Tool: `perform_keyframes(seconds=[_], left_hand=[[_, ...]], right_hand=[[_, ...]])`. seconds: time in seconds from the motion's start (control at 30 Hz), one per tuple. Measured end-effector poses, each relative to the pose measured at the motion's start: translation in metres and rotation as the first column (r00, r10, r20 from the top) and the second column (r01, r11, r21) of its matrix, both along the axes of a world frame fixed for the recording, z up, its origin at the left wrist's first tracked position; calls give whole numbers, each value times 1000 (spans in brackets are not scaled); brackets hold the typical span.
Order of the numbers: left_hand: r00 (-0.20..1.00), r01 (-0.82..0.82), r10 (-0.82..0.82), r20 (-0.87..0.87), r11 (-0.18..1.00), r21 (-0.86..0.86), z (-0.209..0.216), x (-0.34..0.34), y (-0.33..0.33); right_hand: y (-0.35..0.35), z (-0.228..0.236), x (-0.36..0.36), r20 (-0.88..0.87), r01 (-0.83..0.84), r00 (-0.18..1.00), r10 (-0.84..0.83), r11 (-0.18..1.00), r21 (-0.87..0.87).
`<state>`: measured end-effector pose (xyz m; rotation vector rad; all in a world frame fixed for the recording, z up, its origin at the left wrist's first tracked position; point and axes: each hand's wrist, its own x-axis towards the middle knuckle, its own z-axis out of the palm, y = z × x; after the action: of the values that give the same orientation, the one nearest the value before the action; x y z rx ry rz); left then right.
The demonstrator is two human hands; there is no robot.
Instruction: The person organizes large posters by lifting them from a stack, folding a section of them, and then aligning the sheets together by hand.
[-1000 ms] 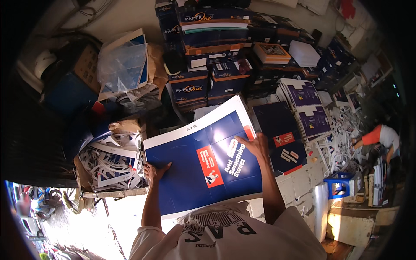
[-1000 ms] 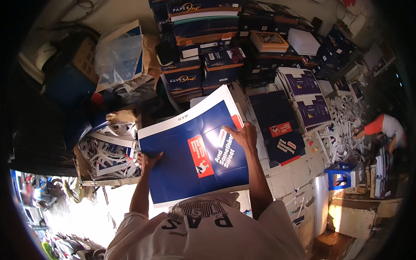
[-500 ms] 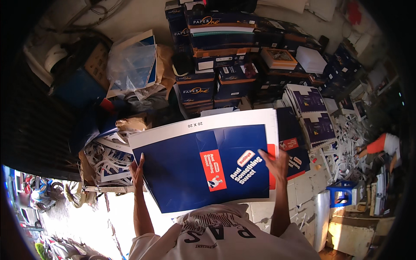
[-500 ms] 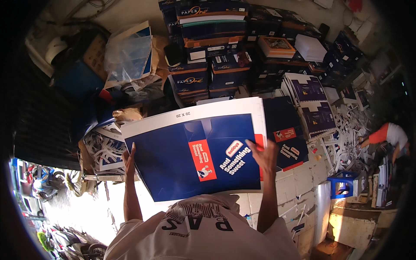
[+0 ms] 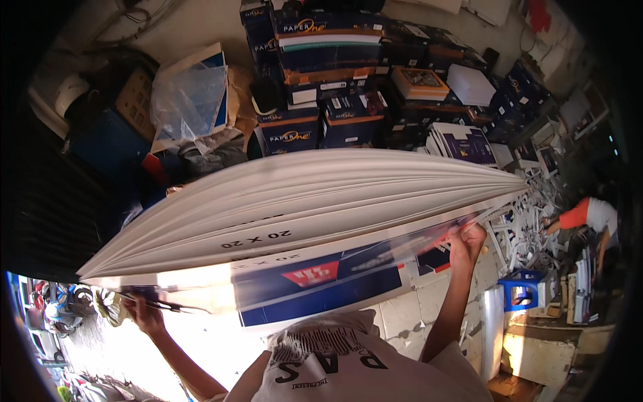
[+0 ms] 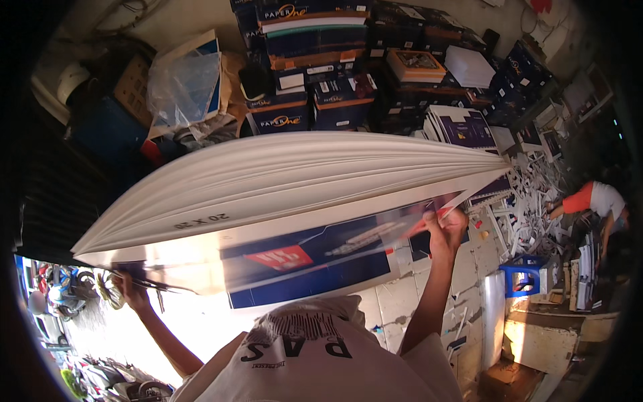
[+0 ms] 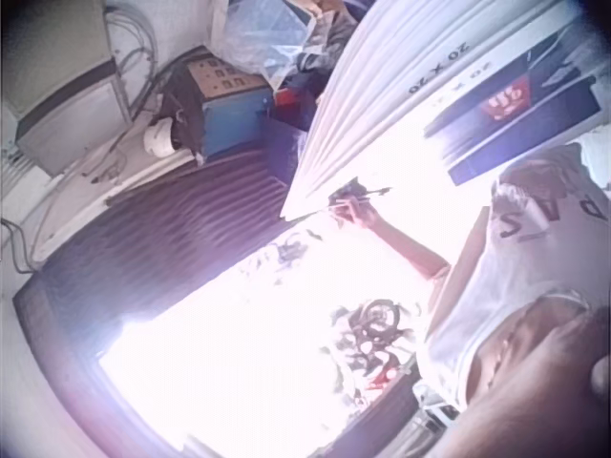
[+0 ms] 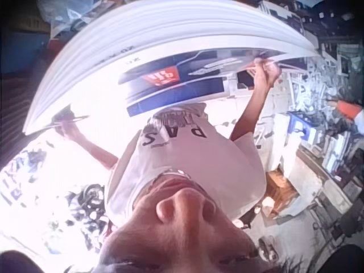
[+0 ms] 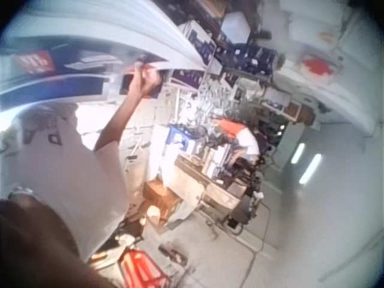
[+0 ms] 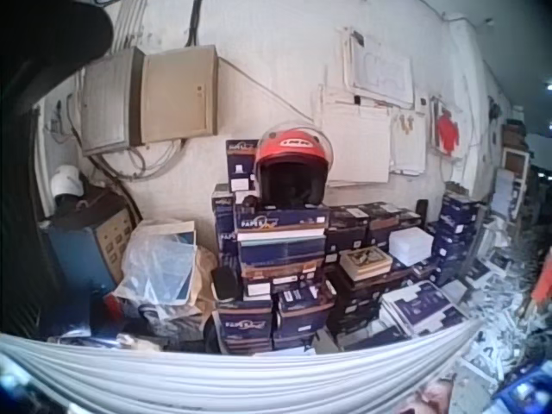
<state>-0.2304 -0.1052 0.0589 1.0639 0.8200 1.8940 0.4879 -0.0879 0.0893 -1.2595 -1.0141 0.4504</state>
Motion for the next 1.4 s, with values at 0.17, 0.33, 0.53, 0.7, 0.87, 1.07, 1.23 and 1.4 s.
perform_keyframes(seconds=[0.17,0.33,0.53,0.7,0.87,1.07,1.23,1.4], left_hand=[[973,-207,208,-97,978,12,-9,-21,18],[957,15,-75,-281,977,-211,-77,-39,51],[733,259,-374,-569,926,-276,-17,34,81],[818,-46,-66,-571,982,-181,-13,37,80],[556,-378,490,-672,868,321,93,101,81],[119,76,331,-936,937,341,195,356,51],[-116,93,73,-991,994,62,151,384,85],[20,97,211,-977,972,212,181,367,84]], right_hand=[[20,-9,1,-41,-14,999,17,998,61],[53,-30,18,-158,-558,829,537,773,-303],[70,7,-21,-202,-712,693,692,701,-38],[76,0,-31,-195,-580,782,592,806,119],[70,-10,-10,-258,-593,782,568,805,-23],[70,-35,-4,-177,-420,896,407,906,-43],[61,-45,-35,-322,-81,941,102,994,76],[-3,-185,-65,-460,60,845,-272,903,-425]])
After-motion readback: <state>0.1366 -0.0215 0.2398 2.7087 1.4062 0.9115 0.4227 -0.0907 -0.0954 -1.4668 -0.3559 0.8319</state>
